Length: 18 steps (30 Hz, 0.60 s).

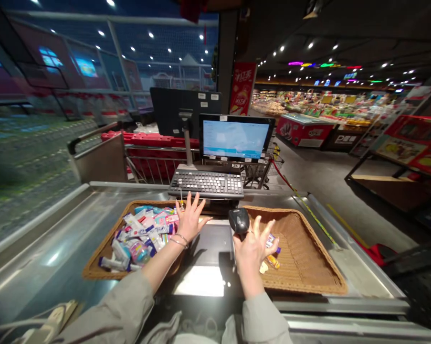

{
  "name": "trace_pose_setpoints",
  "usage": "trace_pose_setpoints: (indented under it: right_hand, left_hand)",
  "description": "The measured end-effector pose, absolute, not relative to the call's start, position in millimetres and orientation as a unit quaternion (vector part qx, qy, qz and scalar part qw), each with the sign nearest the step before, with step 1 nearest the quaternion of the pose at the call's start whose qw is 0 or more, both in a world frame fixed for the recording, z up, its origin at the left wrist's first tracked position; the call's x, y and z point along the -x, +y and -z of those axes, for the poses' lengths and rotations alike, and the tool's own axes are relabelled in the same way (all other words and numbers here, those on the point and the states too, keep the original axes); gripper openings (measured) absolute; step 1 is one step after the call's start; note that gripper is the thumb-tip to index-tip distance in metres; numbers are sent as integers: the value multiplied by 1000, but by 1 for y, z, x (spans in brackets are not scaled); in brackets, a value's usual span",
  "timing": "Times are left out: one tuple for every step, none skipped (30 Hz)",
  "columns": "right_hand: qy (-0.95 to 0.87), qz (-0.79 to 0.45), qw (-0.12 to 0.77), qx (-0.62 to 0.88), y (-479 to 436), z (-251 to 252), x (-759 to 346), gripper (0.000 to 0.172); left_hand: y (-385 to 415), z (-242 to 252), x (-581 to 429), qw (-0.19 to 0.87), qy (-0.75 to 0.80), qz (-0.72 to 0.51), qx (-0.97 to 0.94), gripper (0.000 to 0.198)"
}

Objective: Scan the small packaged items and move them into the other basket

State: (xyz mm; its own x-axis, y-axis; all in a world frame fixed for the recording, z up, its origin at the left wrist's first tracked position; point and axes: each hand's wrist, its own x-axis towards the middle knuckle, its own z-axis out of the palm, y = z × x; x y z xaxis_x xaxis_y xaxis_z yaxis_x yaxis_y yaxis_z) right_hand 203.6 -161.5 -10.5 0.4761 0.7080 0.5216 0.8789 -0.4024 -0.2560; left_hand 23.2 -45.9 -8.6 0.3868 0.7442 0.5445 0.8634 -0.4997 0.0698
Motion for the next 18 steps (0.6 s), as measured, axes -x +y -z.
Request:
trace_pose_setpoints:
  right_hand:
    - [-491,167,253,817,-159,11,-200,45]
    - [-497,166,250,814,-156,12,-197,45]
    - [-504,164,247,812,-153,12,-194,44]
    - [-510,161,244,809,-151,13,-190,44]
    - [-515,159,241,807,-149,13,-187,44]
    - [-521,156,240,804,-146,14,-183,44]
    - [-527,154,239,801,-145,14,-180,44]
    - [-534,152,239,797,-143,15,-176,44]
    - [-541,150,238,792,-141,15,-173,44]
    - [-549,149,238,788,-140,15,-169,43]
    - [-555,147,238,783,-138,15,-166,43]
    - [-560,144,240,780,-137,15,-163,42]
    - [-563,142,242,778,-135,15,-160,42]
    - [-566,140,244,775,-134,15,-157,42]
    - [-569,137,246,772,-133,15,-155,42]
    - [-572,134,248,770,-131,16,-152,42]
    - [-575,131,248,768,-130,16,-150,42]
    - [-578,126,248,767,-129,17,-147,42]
  left_hand:
    - [-45,10,-16,115,-496,262,820,62]
    - [-45,12,-8,117,-504,259,816,63]
    - [-44,13,-1,118,-512,256,811,63]
    - [-44,15,6,119,-520,251,808,62]
    - [-44,16,14,120,-529,245,804,62]
    - [-44,17,21,119,-539,239,799,62]
    - [-44,18,27,119,-548,233,794,62]
    - [-45,19,34,117,-558,227,789,61]
    - [-45,19,41,116,-568,221,784,61]
    - [-46,20,48,115,-576,217,779,61]
    - [-47,21,56,115,-583,213,775,62]
    - [-48,22,63,114,-589,211,772,61]
    - [-49,23,72,114,-592,209,770,60]
    - [-50,24,80,113,-594,208,769,58]
    - [-51,25,89,111,-594,207,769,55]
    - [-52,27,98,107,-594,205,771,51]
    - [-53,28,107,103,-592,202,774,47]
    - [-53,29,116,98,-589,197,778,45]
